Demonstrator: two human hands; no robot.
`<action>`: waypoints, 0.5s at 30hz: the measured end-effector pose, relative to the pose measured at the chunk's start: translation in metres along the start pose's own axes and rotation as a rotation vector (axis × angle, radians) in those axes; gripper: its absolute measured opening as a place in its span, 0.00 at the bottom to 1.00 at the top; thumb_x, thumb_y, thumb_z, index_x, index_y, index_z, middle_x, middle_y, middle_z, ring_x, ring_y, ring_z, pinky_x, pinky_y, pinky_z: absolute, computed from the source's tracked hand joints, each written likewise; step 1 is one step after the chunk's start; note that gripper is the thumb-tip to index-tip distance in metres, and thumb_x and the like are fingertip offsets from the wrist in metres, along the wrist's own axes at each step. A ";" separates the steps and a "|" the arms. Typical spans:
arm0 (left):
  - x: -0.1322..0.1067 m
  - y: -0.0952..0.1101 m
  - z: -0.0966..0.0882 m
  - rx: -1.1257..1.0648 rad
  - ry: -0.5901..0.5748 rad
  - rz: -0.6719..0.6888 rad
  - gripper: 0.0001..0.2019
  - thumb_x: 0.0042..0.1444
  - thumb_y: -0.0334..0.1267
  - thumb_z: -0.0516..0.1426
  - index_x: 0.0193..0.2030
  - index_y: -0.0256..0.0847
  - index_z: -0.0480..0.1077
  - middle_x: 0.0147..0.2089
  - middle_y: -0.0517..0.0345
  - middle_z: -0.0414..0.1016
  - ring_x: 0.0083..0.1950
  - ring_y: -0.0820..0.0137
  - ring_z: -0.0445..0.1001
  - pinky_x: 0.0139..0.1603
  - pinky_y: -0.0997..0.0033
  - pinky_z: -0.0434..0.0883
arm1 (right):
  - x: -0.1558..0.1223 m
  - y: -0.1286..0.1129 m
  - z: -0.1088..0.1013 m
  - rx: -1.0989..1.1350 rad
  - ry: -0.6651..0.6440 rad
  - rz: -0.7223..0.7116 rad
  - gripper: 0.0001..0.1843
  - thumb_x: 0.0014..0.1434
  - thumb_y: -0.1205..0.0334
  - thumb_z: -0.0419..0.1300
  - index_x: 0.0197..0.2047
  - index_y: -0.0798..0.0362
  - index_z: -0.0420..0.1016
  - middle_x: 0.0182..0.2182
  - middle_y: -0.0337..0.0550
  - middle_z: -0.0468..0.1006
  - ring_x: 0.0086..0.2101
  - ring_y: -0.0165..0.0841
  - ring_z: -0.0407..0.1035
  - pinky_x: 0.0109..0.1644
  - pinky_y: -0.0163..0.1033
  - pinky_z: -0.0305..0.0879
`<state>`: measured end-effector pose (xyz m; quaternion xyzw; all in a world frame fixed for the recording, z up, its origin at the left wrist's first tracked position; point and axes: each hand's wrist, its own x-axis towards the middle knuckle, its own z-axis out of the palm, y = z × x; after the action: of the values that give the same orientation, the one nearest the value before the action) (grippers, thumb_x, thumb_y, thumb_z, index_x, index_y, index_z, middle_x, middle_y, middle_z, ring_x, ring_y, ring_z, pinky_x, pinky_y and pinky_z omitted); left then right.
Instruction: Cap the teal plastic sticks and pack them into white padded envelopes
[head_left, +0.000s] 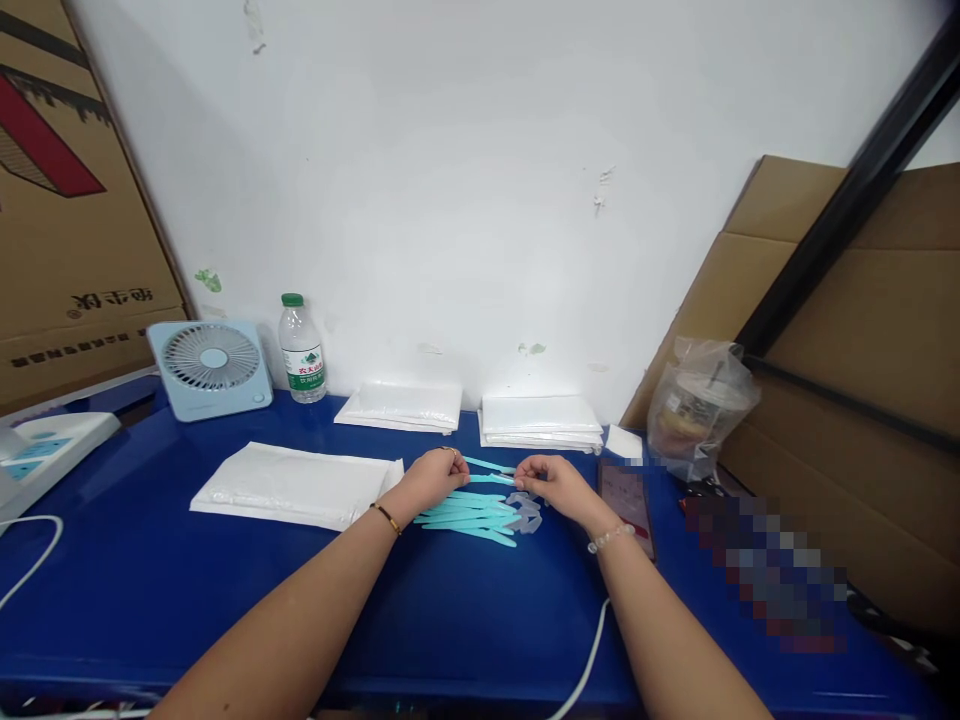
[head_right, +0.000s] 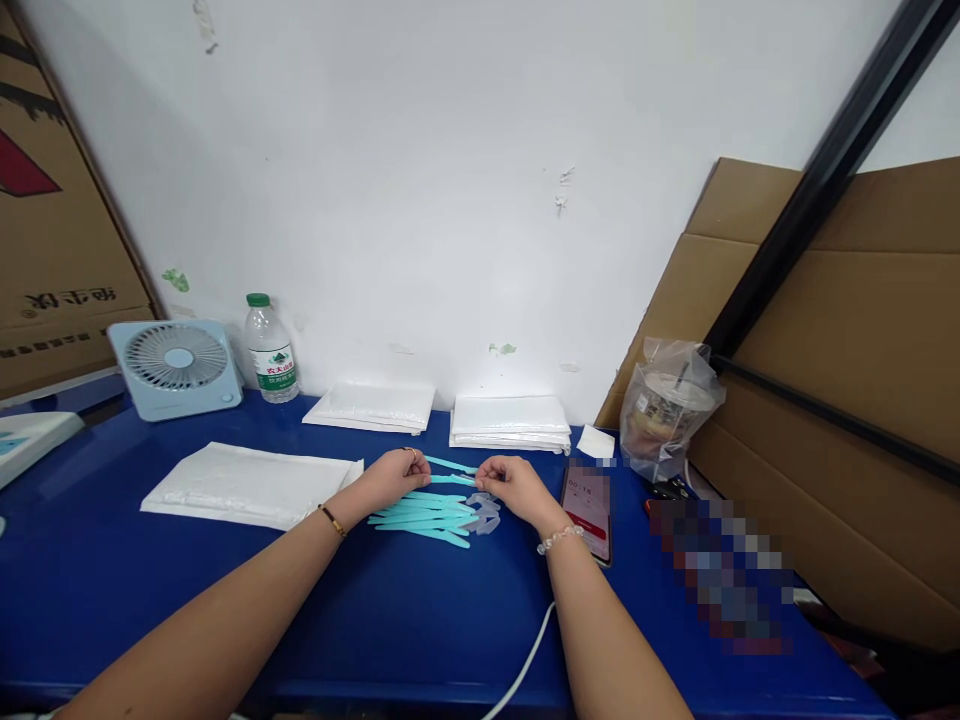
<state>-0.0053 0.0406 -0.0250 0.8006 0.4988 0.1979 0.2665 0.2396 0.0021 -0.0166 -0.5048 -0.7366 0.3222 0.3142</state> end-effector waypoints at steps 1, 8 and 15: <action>0.000 0.000 0.000 -0.002 -0.002 0.000 0.06 0.51 0.40 0.55 0.32 0.41 0.70 0.32 0.59 0.74 0.33 0.71 0.70 0.29 0.76 0.62 | 0.000 0.000 -0.001 0.002 0.002 -0.002 0.10 0.53 0.56 0.60 0.30 0.55 0.74 0.25 0.38 0.74 0.24 0.26 0.63 0.27 0.31 0.57; 0.000 -0.005 -0.006 -0.016 0.015 -0.015 0.06 0.51 0.39 0.55 0.33 0.41 0.70 0.32 0.59 0.73 0.33 0.71 0.70 0.29 0.76 0.63 | -0.002 0.004 -0.010 0.006 0.043 -0.001 0.12 0.54 0.55 0.59 0.32 0.55 0.74 0.26 0.39 0.74 0.27 0.29 0.66 0.31 0.33 0.61; -0.001 0.006 0.000 -0.006 -0.006 0.024 0.07 0.52 0.41 0.55 0.33 0.41 0.70 0.33 0.58 0.74 0.34 0.70 0.71 0.33 0.74 0.64 | 0.003 -0.004 0.007 0.022 0.014 -0.043 0.10 0.54 0.56 0.59 0.32 0.55 0.74 0.26 0.38 0.74 0.26 0.28 0.65 0.29 0.32 0.59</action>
<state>-0.0012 0.0375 -0.0216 0.8063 0.4879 0.1999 0.2680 0.2312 0.0027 -0.0174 -0.4878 -0.7414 0.3200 0.3317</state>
